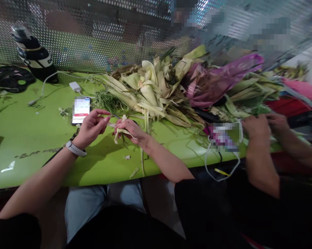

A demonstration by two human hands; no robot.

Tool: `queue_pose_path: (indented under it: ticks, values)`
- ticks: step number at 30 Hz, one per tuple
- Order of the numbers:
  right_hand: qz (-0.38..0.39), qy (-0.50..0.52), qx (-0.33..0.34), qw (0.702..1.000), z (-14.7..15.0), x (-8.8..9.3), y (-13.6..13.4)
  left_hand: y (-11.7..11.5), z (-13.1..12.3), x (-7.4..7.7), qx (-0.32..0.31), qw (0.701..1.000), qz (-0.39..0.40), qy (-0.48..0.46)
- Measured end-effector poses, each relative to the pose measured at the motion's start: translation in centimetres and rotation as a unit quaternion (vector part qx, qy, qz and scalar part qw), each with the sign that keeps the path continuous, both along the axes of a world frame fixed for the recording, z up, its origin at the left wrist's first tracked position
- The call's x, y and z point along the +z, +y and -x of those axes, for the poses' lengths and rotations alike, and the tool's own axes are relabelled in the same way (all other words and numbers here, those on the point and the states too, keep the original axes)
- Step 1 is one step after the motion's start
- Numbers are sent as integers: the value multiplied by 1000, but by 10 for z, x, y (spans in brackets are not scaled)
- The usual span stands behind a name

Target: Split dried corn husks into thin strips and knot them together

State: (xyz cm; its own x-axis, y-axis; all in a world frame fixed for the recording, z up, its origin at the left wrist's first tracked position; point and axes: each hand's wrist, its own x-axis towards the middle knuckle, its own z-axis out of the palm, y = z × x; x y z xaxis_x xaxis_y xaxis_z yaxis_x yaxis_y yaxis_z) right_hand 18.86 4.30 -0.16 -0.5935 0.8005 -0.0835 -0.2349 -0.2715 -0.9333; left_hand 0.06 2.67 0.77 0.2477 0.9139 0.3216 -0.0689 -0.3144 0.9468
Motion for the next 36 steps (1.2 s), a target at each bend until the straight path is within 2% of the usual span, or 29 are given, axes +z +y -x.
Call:
queue_pose_path:
  ticks: [4,7,11,15,18,28,36]
  values:
    - [-5,4,-47,999,-1,6,-3,2,0,0,-6,1000,21,-7]
    - [-2,20,-56,998,-1,9,-4,4,0,-2,4,1000,23,-9]
    - [10,58,-42,997,-2,9,-3,6,0,-6,-5,1000,29,-5]
    - [59,53,15,997,-5,10,0,8,-1,-10,6,999,29,-14]
    - [65,48,42,996,-5,11,1,10,0,-11,26,999,27,-20]
    - [54,63,61,995,-3,3,3,13,0,-13,43,998,17,-36]
    - [51,46,33,997,-4,11,-1,12,3,-9,32,998,34,-51]
